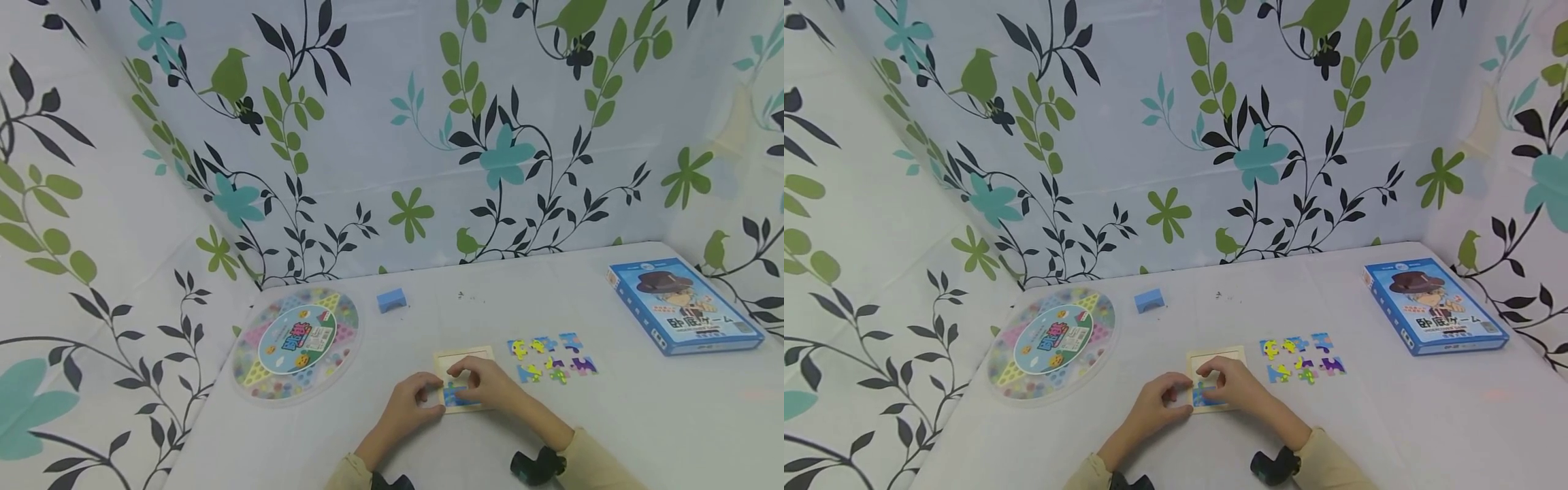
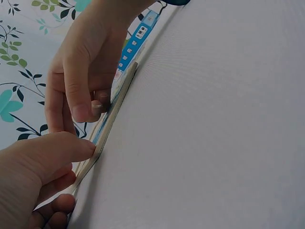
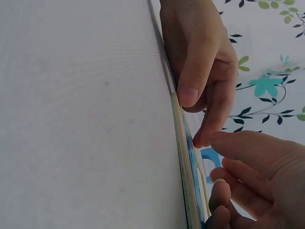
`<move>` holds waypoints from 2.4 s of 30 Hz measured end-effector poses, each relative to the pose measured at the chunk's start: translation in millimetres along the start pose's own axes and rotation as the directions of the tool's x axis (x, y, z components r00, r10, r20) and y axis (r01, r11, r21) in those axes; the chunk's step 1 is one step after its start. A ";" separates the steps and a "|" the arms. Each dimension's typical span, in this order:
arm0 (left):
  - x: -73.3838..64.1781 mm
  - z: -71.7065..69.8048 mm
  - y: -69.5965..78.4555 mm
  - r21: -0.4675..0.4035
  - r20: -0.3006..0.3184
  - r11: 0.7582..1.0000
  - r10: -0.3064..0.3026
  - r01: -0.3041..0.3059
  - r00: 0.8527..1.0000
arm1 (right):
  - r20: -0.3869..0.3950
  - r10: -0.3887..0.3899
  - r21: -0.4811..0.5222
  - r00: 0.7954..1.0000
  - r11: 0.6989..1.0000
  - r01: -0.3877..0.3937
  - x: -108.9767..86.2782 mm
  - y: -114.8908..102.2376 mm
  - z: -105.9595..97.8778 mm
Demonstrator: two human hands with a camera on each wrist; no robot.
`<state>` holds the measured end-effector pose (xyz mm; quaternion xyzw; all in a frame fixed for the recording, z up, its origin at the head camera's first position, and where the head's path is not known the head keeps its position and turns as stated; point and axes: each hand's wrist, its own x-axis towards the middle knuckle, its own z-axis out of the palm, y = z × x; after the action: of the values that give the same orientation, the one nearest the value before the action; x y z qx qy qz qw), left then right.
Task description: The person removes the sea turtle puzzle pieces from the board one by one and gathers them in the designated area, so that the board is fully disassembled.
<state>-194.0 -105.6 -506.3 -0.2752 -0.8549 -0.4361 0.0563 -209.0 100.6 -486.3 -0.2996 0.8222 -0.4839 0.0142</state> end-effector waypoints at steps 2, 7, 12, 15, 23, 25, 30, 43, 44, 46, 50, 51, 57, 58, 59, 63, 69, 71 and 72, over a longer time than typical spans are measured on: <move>-0.3 -0.3 0.6 -0.002 0.001 1.000 -0.001 0.001 1.000 | 0.027 0.010 -0.009 1.000 1.000 -0.010 -0.6 0.8 0.6; -0.2 -0.7 2.1 -0.007 0.002 1.000 -0.012 0.012 1.000 | 0.076 0.071 -0.037 0.995 0.997 -0.068 -1.6 1.4 1.4; -0.6 0.0 2.0 -0.007 0.000 1.000 -0.020 0.020 1.000 | 0.088 0.093 -0.044 0.992 0.995 -0.089 -1.6 1.3 2.1; -1.0 0.2 0.8 -0.009 0.000 1.000 -0.023 0.023 1.000 | 0.089 0.085 -0.049 0.992 0.995 -0.081 -0.8 1.4 2.8; -1.0 -0.4 0.5 -0.022 0.004 1.000 -0.016 0.016 1.000 | 0.076 0.088 -0.058 0.993 0.995 -0.084 -1.2 -0.7 4.1; -1.1 -0.4 0.4 -0.028 -0.002 1.000 -0.003 0.003 1.000 | 0.077 0.083 -0.059 0.994 0.995 -0.079 -1.6 -1.2 3.8; -1.2 0.3 -0.6 -0.034 -0.013 0.999 0.031 -0.031 0.999 | 0.080 0.077 -0.062 0.994 0.995 -0.072 -1.6 -0.2 4.1; -0.7 0.3 -0.9 -0.024 -0.016 0.998 0.056 -0.056 0.998 | 0.082 0.039 -0.102 0.996 0.994 -0.031 -1.6 2.5 4.3; -0.7 0.4 -0.9 -0.024 -0.016 0.998 0.056 -0.057 0.998 | 0.081 0.036 -0.108 0.996 0.994 -0.027 -1.5 2.5 4.1; -0.7 0.5 -0.9 -0.024 -0.013 0.998 0.050 -0.051 0.999 | 0.084 0.034 -0.109 0.996 0.994 -0.025 -1.3 2.0 3.4; -0.4 0.8 -0.3 -0.023 -0.013 0.999 0.042 -0.042 0.999 | 0.097 0.038 -0.096 0.995 0.995 -0.028 -1.3 0.1 1.6; -0.4 0.7 0.1 -0.023 -0.013 0.999 0.039 -0.039 0.999 | 0.101 0.039 -0.094 0.994 0.995 -0.029 -1.4 -0.2 1.3; -0.3 0.0 1.4 -0.025 -0.007 0.999 0.034 -0.034 0.999 | 0.123 0.029 -0.079 0.992 0.997 -0.020 -1.4 -2.0 0.8; -0.3 0.0 1.3 -0.024 -0.007 0.999 0.035 -0.035 0.999 | 0.127 0.027 -0.071 0.992 0.997 -0.018 -1.5 -2.5 0.8; -0.2 0.1 1.1 -0.021 -0.007 0.999 0.032 -0.033 0.999 | 0.131 0.025 -0.064 0.991 0.998 -0.016 -1.7 -3.1 0.8; 0.1 0.5 0.0 -0.013 -0.009 1.000 0.028 -0.028 1.000 | 0.139 0.026 -0.057 0.990 0.998 -0.018 -2.5 -4.7 1.5; -0.1 1.1 -0.3 -0.015 -0.008 1.000 0.026 -0.026 1.000 | 0.125 0.025 -0.066 0.992 0.998 -0.017 -3.4 -4.1 1.8; 0.0 1.0 0.0 -0.015 -0.009 1.000 0.025 -0.026 1.000 | 0.118 0.020 -0.069 0.993 0.998 -0.012 -3.2 -3.3 1.5; 0.1 0.8 0.4 -0.016 -0.011 1.000 0.024 -0.024 1.000 | 0.113 0.013 -0.069 0.993 0.998 -0.005 -3.0 -2.9 1.3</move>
<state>-193.9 -104.7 -506.5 -0.2837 -0.8478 -0.4436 0.0638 -204.7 100.0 -485.5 -0.3232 0.8374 -0.4377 0.0529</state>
